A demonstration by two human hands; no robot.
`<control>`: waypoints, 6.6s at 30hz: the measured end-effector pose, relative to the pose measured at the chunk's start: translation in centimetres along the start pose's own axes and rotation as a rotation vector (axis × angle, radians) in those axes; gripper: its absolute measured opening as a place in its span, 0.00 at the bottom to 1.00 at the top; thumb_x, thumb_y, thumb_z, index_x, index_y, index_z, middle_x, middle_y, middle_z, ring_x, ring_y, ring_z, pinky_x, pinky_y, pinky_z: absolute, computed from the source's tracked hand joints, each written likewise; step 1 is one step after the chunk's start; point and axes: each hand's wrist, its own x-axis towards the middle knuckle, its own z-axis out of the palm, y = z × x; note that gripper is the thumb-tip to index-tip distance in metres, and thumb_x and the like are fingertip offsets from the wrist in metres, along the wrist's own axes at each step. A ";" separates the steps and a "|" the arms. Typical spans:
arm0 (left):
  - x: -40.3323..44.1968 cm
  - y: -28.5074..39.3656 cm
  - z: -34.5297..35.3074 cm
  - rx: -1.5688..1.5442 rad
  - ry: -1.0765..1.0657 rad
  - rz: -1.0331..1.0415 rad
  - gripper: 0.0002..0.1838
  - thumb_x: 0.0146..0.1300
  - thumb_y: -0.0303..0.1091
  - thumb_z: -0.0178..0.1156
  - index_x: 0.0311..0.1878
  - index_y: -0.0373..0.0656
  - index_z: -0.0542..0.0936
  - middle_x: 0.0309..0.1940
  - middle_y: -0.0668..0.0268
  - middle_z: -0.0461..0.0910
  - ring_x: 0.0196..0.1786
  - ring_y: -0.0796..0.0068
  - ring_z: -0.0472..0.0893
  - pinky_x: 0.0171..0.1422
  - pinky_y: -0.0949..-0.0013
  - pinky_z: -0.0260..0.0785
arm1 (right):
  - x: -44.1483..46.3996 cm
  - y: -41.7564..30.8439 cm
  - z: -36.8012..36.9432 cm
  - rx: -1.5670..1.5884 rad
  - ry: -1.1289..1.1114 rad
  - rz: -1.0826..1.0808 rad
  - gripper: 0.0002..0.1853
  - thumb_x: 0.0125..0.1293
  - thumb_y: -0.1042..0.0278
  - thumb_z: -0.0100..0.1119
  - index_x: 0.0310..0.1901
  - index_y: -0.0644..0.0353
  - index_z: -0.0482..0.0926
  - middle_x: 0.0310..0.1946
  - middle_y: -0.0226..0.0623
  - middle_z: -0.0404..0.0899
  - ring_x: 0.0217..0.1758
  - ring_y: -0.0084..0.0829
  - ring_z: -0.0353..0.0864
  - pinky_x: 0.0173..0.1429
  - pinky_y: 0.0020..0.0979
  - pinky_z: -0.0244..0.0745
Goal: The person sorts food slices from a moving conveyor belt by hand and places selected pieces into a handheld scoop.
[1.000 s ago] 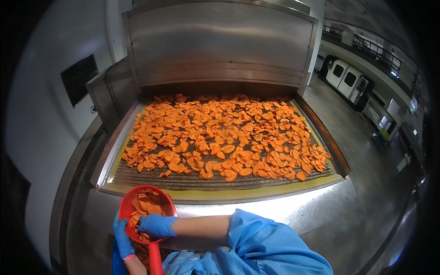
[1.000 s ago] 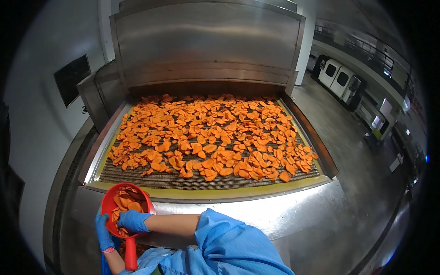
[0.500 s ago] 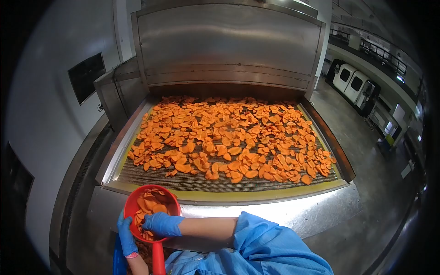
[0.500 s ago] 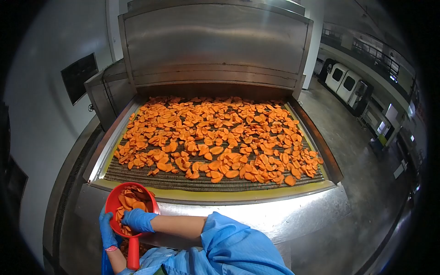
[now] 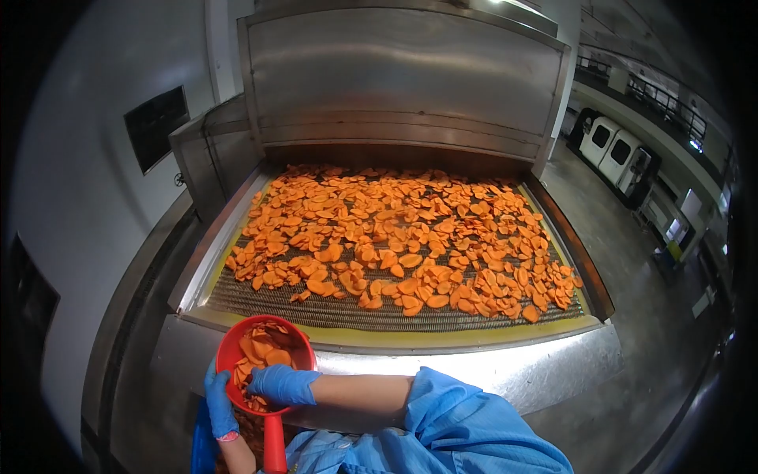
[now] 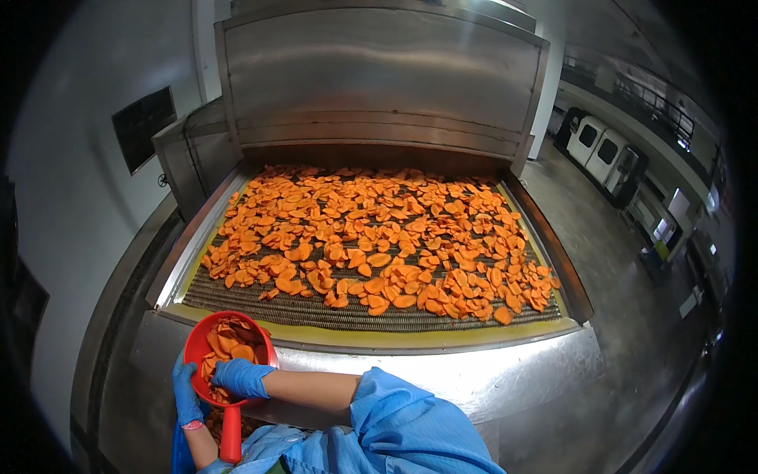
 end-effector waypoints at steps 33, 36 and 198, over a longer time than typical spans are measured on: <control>-0.6 0.6 0.6 -0.002 0.004 0.033 0.26 0.57 0.23 0.48 0.61 0.28 0.71 0.53 0.55 0.77 0.52 0.66 0.78 0.59 0.69 0.70 | -0.8 -0.7 -0.4 0.062 0.025 0.036 0.23 0.56 0.63 0.63 0.56 0.45 0.77 0.48 0.47 0.75 0.45 0.48 0.82 0.45 0.42 0.78; -1.0 1.2 1.2 0.022 0.014 0.032 0.27 0.56 0.24 0.49 0.61 0.29 0.71 0.53 0.55 0.77 0.52 0.66 0.78 0.59 0.68 0.70 | -0.6 -0.6 -0.1 0.054 0.026 0.067 0.25 0.55 0.63 0.64 0.57 0.45 0.76 0.49 0.47 0.74 0.44 0.48 0.82 0.44 0.42 0.78; 0.3 5.4 -0.8 0.841 0.212 0.301 0.26 0.61 0.19 0.45 0.60 0.50 0.77 0.45 0.47 0.80 0.45 0.50 0.82 0.50 0.59 0.74 | 11.0 11.1 -15.8 1.320 0.480 0.600 0.25 0.74 0.46 0.43 0.57 0.59 0.75 0.48 0.40 0.81 0.42 0.31 0.83 0.45 0.33 0.80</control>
